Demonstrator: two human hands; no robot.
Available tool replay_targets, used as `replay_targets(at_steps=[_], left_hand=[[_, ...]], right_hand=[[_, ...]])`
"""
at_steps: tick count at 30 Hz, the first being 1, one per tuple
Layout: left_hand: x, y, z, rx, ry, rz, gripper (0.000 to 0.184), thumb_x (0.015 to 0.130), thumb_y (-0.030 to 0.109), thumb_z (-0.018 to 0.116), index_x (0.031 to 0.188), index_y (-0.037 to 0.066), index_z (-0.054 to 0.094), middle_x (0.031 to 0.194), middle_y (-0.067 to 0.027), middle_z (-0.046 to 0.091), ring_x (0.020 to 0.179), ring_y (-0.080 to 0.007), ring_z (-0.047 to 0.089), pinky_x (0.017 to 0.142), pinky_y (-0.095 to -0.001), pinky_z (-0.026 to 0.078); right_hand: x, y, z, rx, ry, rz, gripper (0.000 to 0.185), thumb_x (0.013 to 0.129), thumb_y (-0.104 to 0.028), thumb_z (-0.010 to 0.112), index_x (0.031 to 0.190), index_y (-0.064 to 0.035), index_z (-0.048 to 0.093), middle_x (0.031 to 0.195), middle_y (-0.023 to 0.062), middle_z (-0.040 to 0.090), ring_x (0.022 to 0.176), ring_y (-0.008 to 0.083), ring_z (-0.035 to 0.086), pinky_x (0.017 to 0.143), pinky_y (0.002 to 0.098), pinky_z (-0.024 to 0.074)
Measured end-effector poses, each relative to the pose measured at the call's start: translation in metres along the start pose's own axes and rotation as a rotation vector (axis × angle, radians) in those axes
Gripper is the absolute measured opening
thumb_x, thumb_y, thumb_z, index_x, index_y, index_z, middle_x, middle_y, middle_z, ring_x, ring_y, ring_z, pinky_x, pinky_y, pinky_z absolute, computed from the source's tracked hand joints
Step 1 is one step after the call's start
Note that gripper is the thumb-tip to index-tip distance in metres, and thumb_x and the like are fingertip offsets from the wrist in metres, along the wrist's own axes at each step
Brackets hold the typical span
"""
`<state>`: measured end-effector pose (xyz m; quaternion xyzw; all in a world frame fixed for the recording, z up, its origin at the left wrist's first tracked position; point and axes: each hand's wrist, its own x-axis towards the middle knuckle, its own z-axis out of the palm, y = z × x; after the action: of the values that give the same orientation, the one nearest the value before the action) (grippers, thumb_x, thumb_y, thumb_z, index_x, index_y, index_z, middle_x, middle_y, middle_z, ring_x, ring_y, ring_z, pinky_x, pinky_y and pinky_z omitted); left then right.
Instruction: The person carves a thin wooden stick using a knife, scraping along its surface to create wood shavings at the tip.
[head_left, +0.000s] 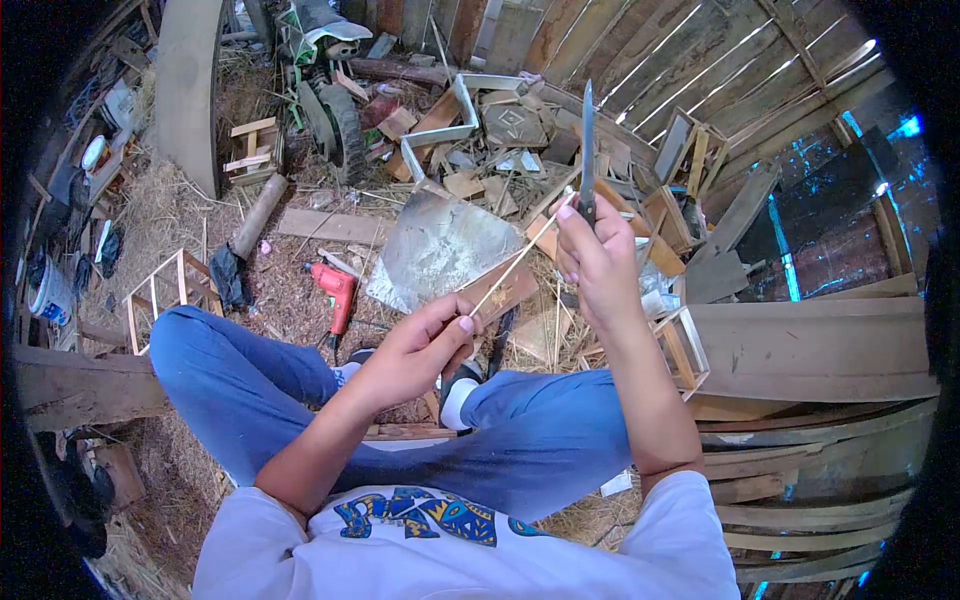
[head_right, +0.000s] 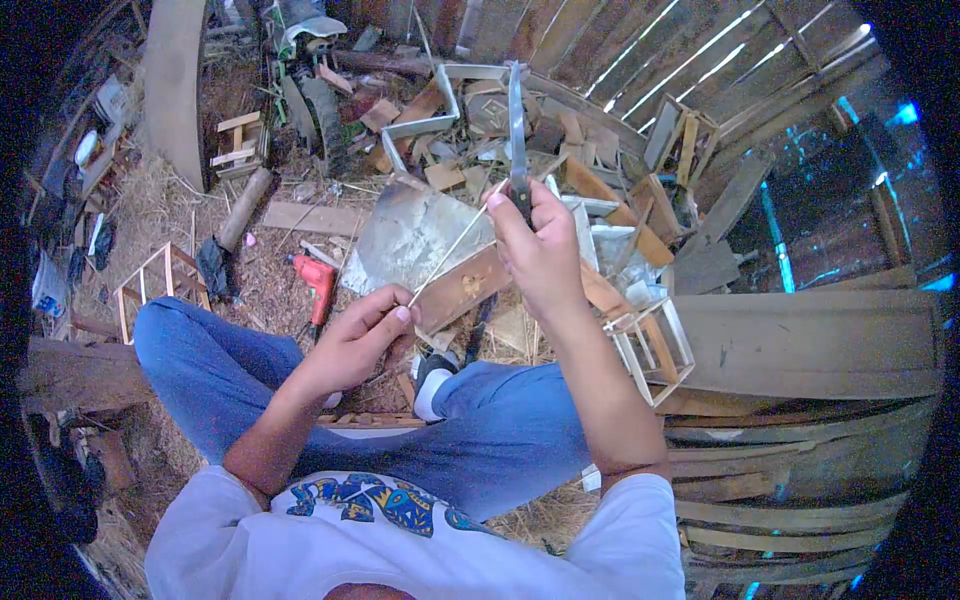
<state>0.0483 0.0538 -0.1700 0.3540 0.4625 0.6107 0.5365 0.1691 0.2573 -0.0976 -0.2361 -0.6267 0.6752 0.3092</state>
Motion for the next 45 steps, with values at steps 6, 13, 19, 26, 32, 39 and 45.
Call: replay_targets(at_steps=[6, 13, 19, 26, 32, 39, 45], left_hand=[[-0.001, 0.000, -0.003, -0.019, -0.027, -0.023, 0.019, 0.113, 0.021, 0.044, 0.109, 0.005, 0.056, 0.074, 0.0032, 0.048, 0.063, -0.0052, 0.045, 0.056, -0.0228, 0.037], [-0.001, 0.001, -0.004, -0.108, -0.051, -0.066, 0.020, 0.113, 0.022, 0.043, 0.110, 0.006, 0.056, 0.073, 0.0025, 0.048, 0.061, -0.0058, 0.042, 0.054, -0.0225, 0.034], [-0.002, 0.006, -0.002, -0.129, -0.055, -0.119, 0.020, 0.113, 0.020, 0.041, 0.110, 0.007, 0.056, 0.073, 0.0020, 0.049, 0.060, -0.0061, 0.041, 0.053, -0.0223, 0.033], [-0.001, 0.009, -0.001, -0.139, -0.054, -0.129, 0.019, 0.114, 0.021, 0.040, 0.110, 0.007, 0.054, 0.073, 0.0009, 0.050, 0.058, -0.0071, 0.045, 0.053, -0.0231, 0.035], [0.001, 0.002, -0.001, -0.079, -0.062, -0.051, 0.017, 0.114, 0.021, 0.043, 0.110, 0.006, 0.051, 0.080, -0.0019, 0.056, 0.066, -0.0094, 0.056, 0.062, -0.0261, 0.044], [0.003, -0.002, -0.002, 0.024, -0.099, 0.004, 0.020, 0.112, 0.020, 0.049, 0.106, 0.003, 0.058, 0.096, -0.0020, 0.062, 0.096, -0.0101, 0.059, 0.090, -0.0281, 0.047], [0.002, -0.002, -0.001, 0.060, -0.092, 0.011, 0.020, 0.112, 0.021, 0.051, 0.108, 0.003, 0.059, 0.099, -0.0007, 0.062, 0.098, -0.0087, 0.056, 0.093, -0.0263, 0.045]], right_hand=[[0.000, 0.002, 0.002, -0.040, 0.012, 0.003, 0.009, 0.103, -0.017, 0.064, 0.103, -0.0080, 0.064, 0.067, -0.0090, 0.051, 0.050, 0.0006, 0.040, 0.045, 0.0216, 0.0283], [0.002, 0.006, 0.001, -0.117, 0.033, -0.017, 0.009, 0.102, -0.017, 0.067, 0.102, -0.0085, 0.064, 0.074, -0.0109, 0.053, 0.060, -0.0011, 0.042, 0.053, 0.0204, 0.0306], [0.004, 0.009, 0.000, -0.125, 0.043, -0.001, 0.010, 0.102, -0.017, 0.068, 0.101, -0.0088, 0.064, 0.077, -0.0112, 0.053, 0.067, -0.0009, 0.044, 0.060, 0.0207, 0.0329], [0.005, 0.011, 0.002, -0.139, 0.035, -0.013, 0.012, 0.101, -0.019, 0.070, 0.099, -0.0090, 0.064, 0.077, -0.0112, 0.052, 0.068, -0.0008, 0.043, 0.060, 0.0211, 0.0318], [0.005, 0.014, 0.005, -0.188, 0.032, 0.012, 0.013, 0.102, -0.019, 0.070, 0.098, -0.0091, 0.061, 0.070, -0.0107, 0.049, 0.057, -0.0006, 0.039, 0.051, 0.0217, 0.0276], [0.005, 0.018, 0.006, -0.228, 0.030, -0.031, 0.015, 0.102, -0.018, 0.070, 0.094, -0.0100, 0.061, 0.067, -0.0113, 0.049, 0.052, -0.0016, 0.037, 0.046, 0.0214, 0.0245], [0.004, 0.018, 0.005, -0.219, 0.048, -0.010, 0.015, 0.101, -0.018, 0.072, 0.093, -0.0103, 0.061, 0.068, -0.0112, 0.050, 0.052, -0.0017, 0.037, 0.046, 0.0215, 0.0241]])
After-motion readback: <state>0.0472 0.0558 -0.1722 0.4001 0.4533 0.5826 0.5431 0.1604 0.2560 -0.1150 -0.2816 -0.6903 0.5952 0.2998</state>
